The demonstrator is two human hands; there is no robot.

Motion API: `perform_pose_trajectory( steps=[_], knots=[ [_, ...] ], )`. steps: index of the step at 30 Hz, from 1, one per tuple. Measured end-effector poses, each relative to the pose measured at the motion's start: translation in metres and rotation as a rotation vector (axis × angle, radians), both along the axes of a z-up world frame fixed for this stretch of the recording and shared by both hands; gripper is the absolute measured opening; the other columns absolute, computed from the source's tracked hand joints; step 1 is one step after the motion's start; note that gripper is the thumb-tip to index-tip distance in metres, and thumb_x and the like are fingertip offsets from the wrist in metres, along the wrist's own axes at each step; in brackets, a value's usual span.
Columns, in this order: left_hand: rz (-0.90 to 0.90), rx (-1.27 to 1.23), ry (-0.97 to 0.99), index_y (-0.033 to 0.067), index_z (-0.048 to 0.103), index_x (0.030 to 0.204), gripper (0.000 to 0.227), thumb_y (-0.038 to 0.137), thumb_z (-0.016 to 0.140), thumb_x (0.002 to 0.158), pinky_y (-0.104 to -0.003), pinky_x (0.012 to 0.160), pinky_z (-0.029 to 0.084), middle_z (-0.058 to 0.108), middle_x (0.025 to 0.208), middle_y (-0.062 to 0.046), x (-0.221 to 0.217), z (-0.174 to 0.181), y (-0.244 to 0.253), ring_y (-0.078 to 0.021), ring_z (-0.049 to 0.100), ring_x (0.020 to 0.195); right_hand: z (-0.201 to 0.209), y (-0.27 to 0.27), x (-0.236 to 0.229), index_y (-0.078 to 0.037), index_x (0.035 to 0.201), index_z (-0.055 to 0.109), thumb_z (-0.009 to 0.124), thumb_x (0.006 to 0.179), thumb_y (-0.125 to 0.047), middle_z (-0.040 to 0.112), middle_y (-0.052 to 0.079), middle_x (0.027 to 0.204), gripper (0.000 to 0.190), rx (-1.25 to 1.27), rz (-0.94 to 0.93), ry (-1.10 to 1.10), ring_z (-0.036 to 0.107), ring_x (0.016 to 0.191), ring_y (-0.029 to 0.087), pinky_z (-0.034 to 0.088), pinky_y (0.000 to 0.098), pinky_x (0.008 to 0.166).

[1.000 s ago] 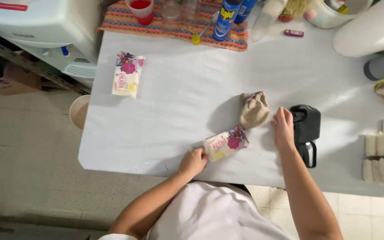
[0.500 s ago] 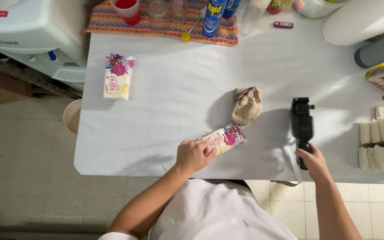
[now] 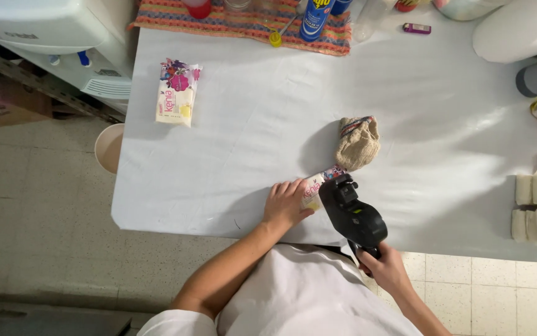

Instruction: The person labels small packages using a price gun. The person picks up each package, wipes the surface with a cloth, applies a label with the gun, and stacks the labeled packages on the table.

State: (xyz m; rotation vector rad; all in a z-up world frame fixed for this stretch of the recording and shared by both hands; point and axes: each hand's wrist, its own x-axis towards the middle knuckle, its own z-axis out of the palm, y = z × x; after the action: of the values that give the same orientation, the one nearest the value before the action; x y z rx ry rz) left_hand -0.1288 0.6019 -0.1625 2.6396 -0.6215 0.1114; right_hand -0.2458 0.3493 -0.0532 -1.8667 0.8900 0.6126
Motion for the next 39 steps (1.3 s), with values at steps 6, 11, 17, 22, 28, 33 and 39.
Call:
perform_pose_trajectory(
  steps=[6,11,17,22,28,33,39],
  knots=[
    [0.002,-0.037,-0.061,0.0115,0.053,0.132,0.089,0.056,0.088,0.062,-0.041,0.091,0.043,0.064,0.129,-0.004,-0.002,0.013,0.003,-0.0258,0.06,0.104,-0.008,0.005,0.004,-0.006,0.098,0.071,0.074,0.084,-0.028,0.057,0.007,0.068,0.027,-0.163,0.262,-0.006,0.043,0.06,0.017,0.032,0.0333,0.055],
    [-0.015,-0.017,0.003,0.0113,0.047,0.137,0.092,0.062,0.085,0.071,-0.047,0.101,0.043,0.061,0.135,-0.006,-0.002,-0.002,0.0,-0.028,0.058,0.114,0.004,0.012,0.01,-0.007,0.098,0.069,0.069,0.084,-0.029,0.057,0.007,0.07,0.025,-0.151,0.317,0.067,0.041,0.062,0.018,0.031,0.0326,0.057],
    [-0.005,-0.04,-0.035,0.0081,0.055,0.138,0.084,0.07,0.066,0.083,-0.044,0.1,0.042,0.065,0.133,-0.007,-0.001,0.002,0.0,-0.0267,0.06,0.112,0.029,-0.029,-0.003,-0.006,0.089,0.072,0.071,0.083,-0.029,0.058,0.009,0.062,0.024,-0.226,0.386,0.203,0.047,0.057,0.019,0.034,0.0328,0.056],
    [0.0,0.053,-0.079,0.0108,0.054,0.136,0.086,0.057,0.084,0.071,-0.044,0.1,0.042,0.061,0.132,-0.009,-0.002,0.014,-0.003,-0.0269,0.058,0.11,0.035,-0.07,-0.02,-0.004,0.103,0.079,0.073,0.085,-0.028,0.068,0.013,0.069,0.031,-0.287,0.268,0.222,0.051,0.06,0.022,0.035,0.0335,0.057],
    [-0.028,0.014,-0.133,0.0112,0.055,0.14,0.08,0.04,0.081,0.069,-0.053,0.109,0.041,0.051,0.147,-0.017,-0.011,0.005,-0.018,-0.0341,0.049,0.13,0.04,-0.075,-0.023,0.009,0.093,0.075,0.072,0.091,-0.016,0.076,0.021,0.08,0.025,-0.056,0.033,0.031,0.063,0.072,0.029,0.043,0.039,0.067],
    [0.01,0.008,-0.091,0.0073,0.052,0.14,0.09,0.041,0.084,0.062,-0.043,0.103,0.042,0.056,0.141,-0.011,-0.004,0.008,-0.02,-0.029,0.053,0.123,0.031,-0.026,0.002,-0.002,0.093,0.074,0.074,0.087,-0.028,0.061,0.008,0.069,0.027,-0.065,0.24,0.043,0.048,0.061,0.018,0.033,0.0325,0.056],
    [0.025,-0.049,0.139,0.0067,0.042,0.148,0.103,0.047,0.088,0.064,-0.047,0.105,0.044,0.055,0.136,-0.015,-0.006,-0.015,-0.017,-0.0326,0.053,0.126,0.075,0.024,0.034,-0.012,0.097,0.071,0.073,0.083,-0.05,0.073,0.016,0.077,0.041,-0.268,0.539,0.072,0.072,0.08,0.035,0.054,0.0429,0.077]
  ],
)
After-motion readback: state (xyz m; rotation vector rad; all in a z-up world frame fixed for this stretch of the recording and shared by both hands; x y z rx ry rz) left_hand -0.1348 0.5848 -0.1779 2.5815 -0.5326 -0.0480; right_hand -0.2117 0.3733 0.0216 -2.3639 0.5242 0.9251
